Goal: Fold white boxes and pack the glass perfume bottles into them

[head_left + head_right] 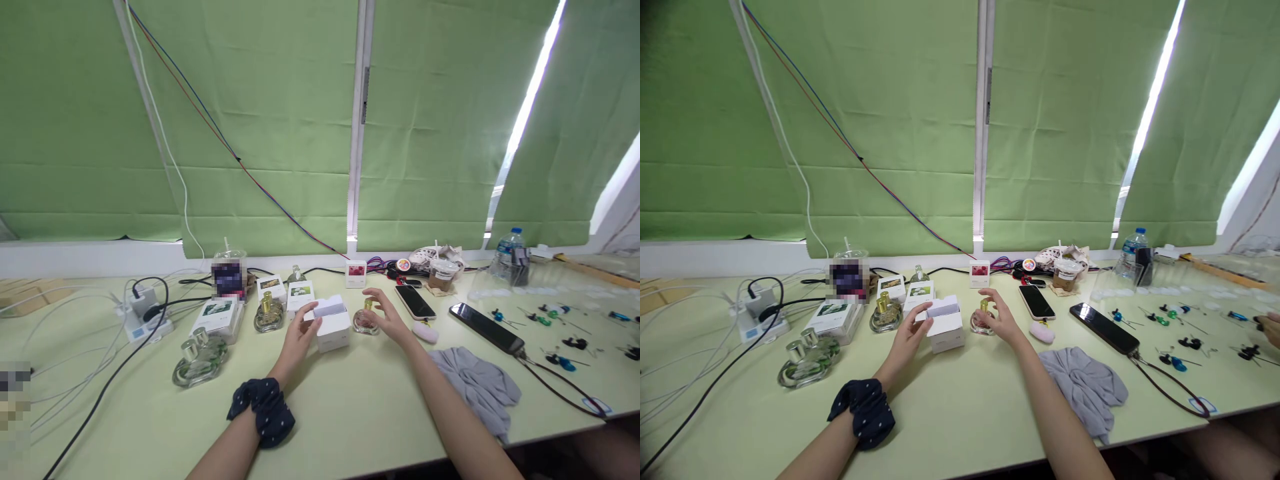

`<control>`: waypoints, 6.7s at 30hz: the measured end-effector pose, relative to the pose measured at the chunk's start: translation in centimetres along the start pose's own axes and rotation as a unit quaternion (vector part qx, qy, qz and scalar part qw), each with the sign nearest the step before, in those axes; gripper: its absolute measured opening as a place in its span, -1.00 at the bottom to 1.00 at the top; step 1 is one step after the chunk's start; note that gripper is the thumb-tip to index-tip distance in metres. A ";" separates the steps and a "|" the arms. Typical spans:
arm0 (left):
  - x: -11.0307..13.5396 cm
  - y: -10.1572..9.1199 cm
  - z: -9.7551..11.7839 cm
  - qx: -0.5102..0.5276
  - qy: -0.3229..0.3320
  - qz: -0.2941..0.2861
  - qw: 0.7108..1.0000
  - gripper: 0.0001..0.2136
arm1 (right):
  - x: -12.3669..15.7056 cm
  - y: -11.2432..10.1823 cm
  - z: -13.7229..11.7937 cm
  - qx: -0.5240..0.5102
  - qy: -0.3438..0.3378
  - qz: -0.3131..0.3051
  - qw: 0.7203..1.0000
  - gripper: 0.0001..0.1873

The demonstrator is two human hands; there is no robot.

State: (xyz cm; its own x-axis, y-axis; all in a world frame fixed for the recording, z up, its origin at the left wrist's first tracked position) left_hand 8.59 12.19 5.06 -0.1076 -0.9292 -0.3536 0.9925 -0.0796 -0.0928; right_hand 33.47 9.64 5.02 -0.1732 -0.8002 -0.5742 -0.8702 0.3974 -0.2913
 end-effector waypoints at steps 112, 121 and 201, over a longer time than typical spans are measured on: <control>0.8 0.6 0.8 -0.014 0.010 0.014 1.000 -0.63 | 0.8 4.3 -5.0 -0.083 -0.140 -0.021 0.986 -0.61; 0.8 0.6 0.8 -0.003 -0.001 0.004 1.000 -0.60 | 1.1 4.3 -4.2 -0.094 -0.054 -0.043 0.993 -0.47; 1.0 0.5 -0.1 -0.128 0.208 0.003 0.970 -0.70 | 1.4 4.3 -4.5 0.023 -0.186 0.053 0.981 -0.92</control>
State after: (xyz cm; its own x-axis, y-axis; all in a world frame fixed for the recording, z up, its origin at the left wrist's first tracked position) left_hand 8.97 11.24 4.57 -0.1696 -0.6992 -0.6945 0.9519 0.0662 -0.2991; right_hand 27.37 8.19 6.40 -0.0739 -0.5374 -0.8401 -0.8330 0.4964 -0.2443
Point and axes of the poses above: each hand's wrist, its own x-axis away from the middle knuckle, its own y-axis out of the palm, z = x × y, the point moved 1 cm from there along -x, towards the middle knuckle, and after that the axes turned 11 degrees about z, right-handed, at the moved point
